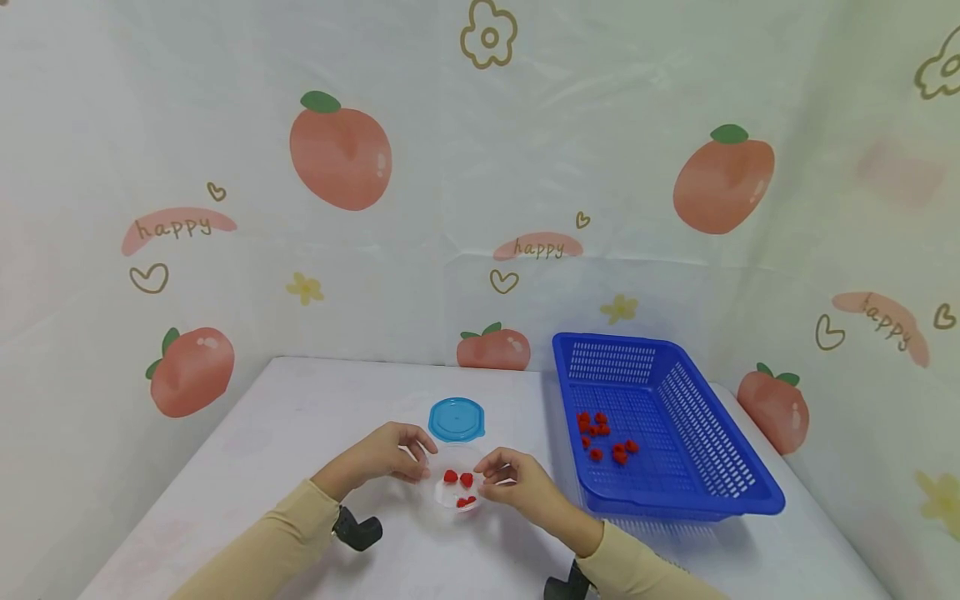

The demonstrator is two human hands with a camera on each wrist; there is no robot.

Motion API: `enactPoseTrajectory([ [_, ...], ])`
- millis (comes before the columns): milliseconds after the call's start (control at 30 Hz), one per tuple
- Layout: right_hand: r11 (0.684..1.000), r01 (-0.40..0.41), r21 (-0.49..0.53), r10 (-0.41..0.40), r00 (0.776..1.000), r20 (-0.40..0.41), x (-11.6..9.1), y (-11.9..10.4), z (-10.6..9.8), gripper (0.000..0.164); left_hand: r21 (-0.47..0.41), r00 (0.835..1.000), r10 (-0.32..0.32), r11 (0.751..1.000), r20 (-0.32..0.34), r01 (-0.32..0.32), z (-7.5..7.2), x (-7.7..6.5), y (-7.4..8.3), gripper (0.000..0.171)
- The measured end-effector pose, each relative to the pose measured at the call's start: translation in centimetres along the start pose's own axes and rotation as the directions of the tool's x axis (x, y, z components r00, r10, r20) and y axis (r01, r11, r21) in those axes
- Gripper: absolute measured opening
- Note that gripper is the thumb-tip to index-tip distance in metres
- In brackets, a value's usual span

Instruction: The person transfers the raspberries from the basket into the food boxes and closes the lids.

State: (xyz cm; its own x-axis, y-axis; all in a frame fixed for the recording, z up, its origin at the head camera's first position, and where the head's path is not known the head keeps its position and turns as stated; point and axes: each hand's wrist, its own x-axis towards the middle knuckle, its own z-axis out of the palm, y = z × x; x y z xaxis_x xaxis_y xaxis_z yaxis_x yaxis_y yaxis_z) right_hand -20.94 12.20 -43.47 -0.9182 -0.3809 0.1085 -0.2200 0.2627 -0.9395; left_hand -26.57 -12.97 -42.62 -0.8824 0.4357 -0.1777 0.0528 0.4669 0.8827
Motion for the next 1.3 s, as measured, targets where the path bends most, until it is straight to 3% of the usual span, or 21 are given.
enactPoseTrajectory([
  [1033, 0.999, -0.038, 0.021, 0.038, 0.999, 0.002, 0.22, 0.44, -0.03, 0.021, 0.004, 1.000, 0.001, 1.000, -0.003, -0.001, 0.03, -0.20, 0.06, 0.028],
  [1300, 1.000, -0.027, 0.009, 0.027, 1.000, 0.015, 0.07, -0.39, -0.36, 0.023, 0.002, 1.000, -0.001, 1.000, -0.001, 0.001, 0.03, -0.09, 0.01, 0.029],
])
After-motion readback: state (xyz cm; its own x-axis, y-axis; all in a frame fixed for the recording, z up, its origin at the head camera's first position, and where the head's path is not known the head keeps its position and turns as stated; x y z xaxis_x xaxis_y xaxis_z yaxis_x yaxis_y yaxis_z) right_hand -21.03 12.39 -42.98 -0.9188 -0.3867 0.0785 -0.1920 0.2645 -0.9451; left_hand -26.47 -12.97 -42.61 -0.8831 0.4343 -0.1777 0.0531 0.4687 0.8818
